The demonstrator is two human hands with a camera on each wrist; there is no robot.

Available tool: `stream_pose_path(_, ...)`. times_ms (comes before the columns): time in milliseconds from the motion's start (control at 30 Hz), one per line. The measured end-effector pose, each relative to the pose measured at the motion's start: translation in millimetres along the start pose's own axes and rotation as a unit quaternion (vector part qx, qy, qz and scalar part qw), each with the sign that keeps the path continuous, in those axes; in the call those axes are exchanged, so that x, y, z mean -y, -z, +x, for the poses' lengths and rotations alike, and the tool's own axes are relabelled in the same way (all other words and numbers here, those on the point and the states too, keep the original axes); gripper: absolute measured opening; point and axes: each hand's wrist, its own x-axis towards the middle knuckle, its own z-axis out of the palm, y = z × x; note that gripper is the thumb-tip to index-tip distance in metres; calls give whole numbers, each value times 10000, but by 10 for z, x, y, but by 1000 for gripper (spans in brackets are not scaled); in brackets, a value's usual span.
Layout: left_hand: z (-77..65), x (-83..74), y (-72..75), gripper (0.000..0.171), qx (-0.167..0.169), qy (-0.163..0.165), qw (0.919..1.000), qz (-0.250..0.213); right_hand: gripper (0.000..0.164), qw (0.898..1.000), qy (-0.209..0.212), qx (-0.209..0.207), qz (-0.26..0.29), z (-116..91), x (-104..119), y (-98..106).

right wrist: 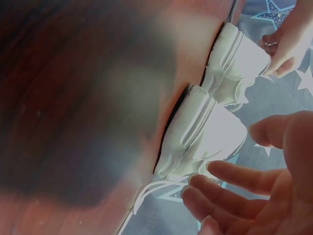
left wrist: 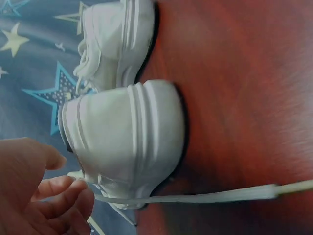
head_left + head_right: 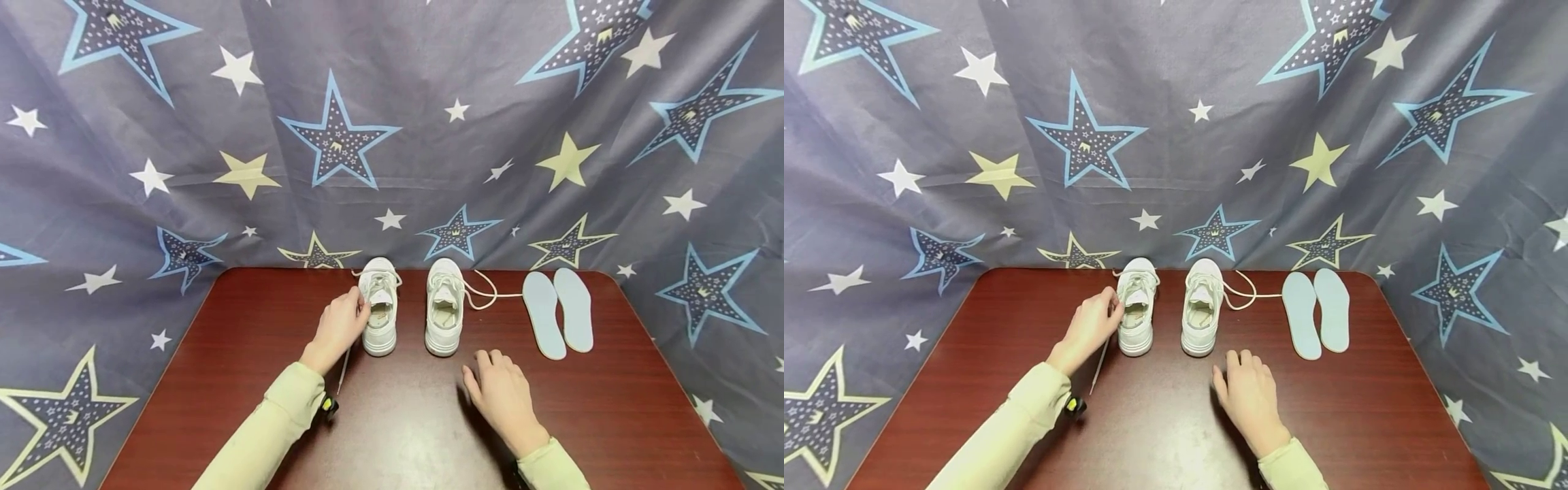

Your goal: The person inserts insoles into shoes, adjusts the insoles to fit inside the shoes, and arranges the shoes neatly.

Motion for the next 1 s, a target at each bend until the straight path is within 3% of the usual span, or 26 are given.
stream_pose_path(233,308,19,-18,19,83,201,9997,-137,26,9999,17,165,17,-29,13,-3)
stream_pose_path(400,429,7,-45,22,345,381,9986,-138,27,9995,43,314,6,-34,27,-5)
stream_pose_path(667,455,55,-97,19,705,594,9957,-50,27,9991,214,367,-76,-48,12,-7)
stream_pose_path(833,461,81,-130,18,741,553,9957,-110,26,9991,212,332,-155,-59,-7,1)
stream_pose_path(1000,461,110,-167,14,562,358,9973,-302,26,9992,212,255,-207,-64,-15,4)
